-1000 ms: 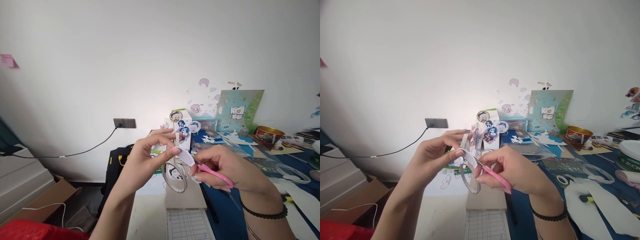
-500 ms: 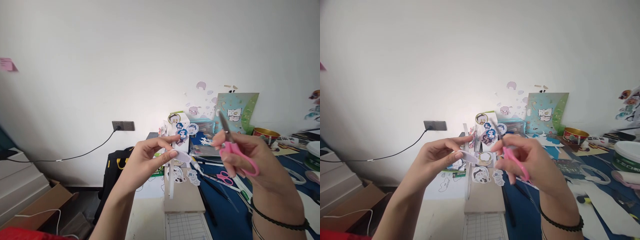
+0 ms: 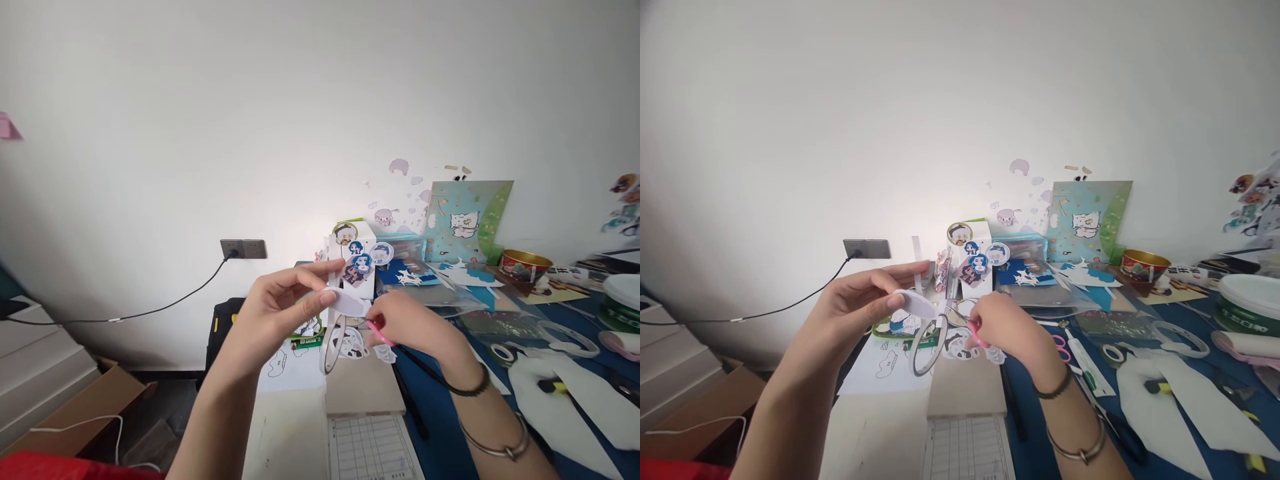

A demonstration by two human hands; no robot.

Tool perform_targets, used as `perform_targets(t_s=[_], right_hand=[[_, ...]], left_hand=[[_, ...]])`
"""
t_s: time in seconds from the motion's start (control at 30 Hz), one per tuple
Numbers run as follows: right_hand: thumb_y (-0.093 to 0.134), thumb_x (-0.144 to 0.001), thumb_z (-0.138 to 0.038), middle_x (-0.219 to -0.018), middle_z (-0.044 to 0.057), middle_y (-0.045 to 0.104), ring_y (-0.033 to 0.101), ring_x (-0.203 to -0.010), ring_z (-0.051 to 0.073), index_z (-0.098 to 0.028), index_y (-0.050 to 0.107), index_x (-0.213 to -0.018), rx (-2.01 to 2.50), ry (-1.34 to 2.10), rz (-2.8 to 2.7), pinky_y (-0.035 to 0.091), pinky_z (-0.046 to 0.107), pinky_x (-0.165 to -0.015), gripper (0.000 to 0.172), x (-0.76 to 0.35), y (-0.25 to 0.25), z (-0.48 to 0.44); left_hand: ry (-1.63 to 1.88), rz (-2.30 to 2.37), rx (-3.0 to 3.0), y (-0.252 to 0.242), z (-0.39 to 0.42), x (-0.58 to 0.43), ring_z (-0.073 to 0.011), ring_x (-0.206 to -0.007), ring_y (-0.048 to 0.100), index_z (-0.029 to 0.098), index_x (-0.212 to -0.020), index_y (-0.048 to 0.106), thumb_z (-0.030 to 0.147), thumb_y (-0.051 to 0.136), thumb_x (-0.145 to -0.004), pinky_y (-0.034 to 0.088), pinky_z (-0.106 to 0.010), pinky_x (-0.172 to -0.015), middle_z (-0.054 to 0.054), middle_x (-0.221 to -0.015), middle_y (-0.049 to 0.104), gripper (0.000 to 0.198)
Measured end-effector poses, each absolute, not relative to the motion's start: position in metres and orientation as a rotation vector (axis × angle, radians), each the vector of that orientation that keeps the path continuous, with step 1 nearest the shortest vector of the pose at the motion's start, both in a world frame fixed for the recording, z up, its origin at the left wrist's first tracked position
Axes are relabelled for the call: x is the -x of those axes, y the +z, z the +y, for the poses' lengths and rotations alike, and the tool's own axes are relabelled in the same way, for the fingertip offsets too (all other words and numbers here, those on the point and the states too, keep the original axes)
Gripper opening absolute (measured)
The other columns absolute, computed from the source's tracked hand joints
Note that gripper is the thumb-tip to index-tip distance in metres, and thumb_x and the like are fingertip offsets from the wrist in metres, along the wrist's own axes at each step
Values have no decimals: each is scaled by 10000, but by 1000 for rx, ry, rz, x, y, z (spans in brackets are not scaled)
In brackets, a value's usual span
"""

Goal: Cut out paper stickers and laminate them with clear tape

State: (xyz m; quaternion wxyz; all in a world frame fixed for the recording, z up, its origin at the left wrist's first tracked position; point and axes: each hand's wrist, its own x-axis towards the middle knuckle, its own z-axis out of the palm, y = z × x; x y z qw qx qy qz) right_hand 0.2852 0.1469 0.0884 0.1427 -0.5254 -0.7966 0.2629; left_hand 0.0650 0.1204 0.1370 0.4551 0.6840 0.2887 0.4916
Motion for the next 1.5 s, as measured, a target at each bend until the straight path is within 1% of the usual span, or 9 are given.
perform_targets(t_s=[0.1,0.3,0.57,0.77,0.87,1.17,1.27,1.4,1.5], right_hand=[[624,-623,-103,-517,50,576,606,-649,211,-162,451,-442,1644,698,-2483,348,256,-514,258,-263,76,156],[519,-520,26,-530,3,591,595,-535,152,-157,446,-477,1700,1144,-2641,406,218,-480,201,-229,40,161],[759,-520,-190,-540,-43,524,590,-508,160,-161,564,-629,1560,1384,-2623,448,225,-444,225,-224,18,170],[575,-808,-314,-774,24,621,595,-613,123,-162,618,-858,1238,1113,-2151,443,207,-509,166,-251,56,166],[452,-911,-412,-804,61,652,590,-729,140,-143,655,-826,1029,1157,-1949,424,223,-574,348,-253,78,155],[731,-733,-399,-837,64,686,641,-795,159,-123,693,-913,447,1902,-1505,456,285,-730,332,-220,59,152],[715,-764,-358,-866,70,673,646,-748,146,-127,689,-966,306,1998,-1282,466,268,-672,309,-215,54,155],[674,-818,-259,-839,46,627,496,-565,43,-124,697,-988,189,1984,-1387,375,207,-558,218,-220,56,154],[567,-888,-378,-735,44,587,419,-549,59,-97,717,-916,141,1889,-1550,323,227,-526,320,-222,60,150]], left_hand=[[1307,775,-1662,138,119,-62,-277,-1174,556,188,-651,679,233,721,-744,479,-361,-918,-65,-1133,690,112],[1316,834,-1720,142,118,-57,-269,-1176,556,195,-667,695,229,732,-733,447,-374,-979,-52,-1148,684,83],[1292,856,-1804,142,115,-52,-275,-1206,530,199,-663,682,250,708,-757,447,-384,-976,-58,-1187,662,110],[1251,769,-1788,141,117,-49,-286,-1182,546,193,-653,669,258,698,-767,436,-411,-976,-65,-1223,640,134],[1239,698,-1790,141,119,-50,-286,-1187,542,194,-652,668,245,686,-781,433,-407,-977,-58,-1228,638,140],[1254,615,-1784,135,124,-54,-274,-1260,475,196,-661,641,226,663,-805,435,-383,-988,-28,-1281,603,149],[1274,630,-1780,132,126,-54,-272,-1258,476,198,-676,620,231,644,-821,430,-397,-991,-19,-1311,579,151],[1295,648,-1808,131,131,-52,-255,-1283,448,193,-703,613,228,621,-841,379,-400,-1046,-26,-1330,561,143],[1291,642,-1809,131,135,-49,-245,-1280,453,190,-716,612,229,606,-853,384,-382,-1043,-29,-1347,545,142]])
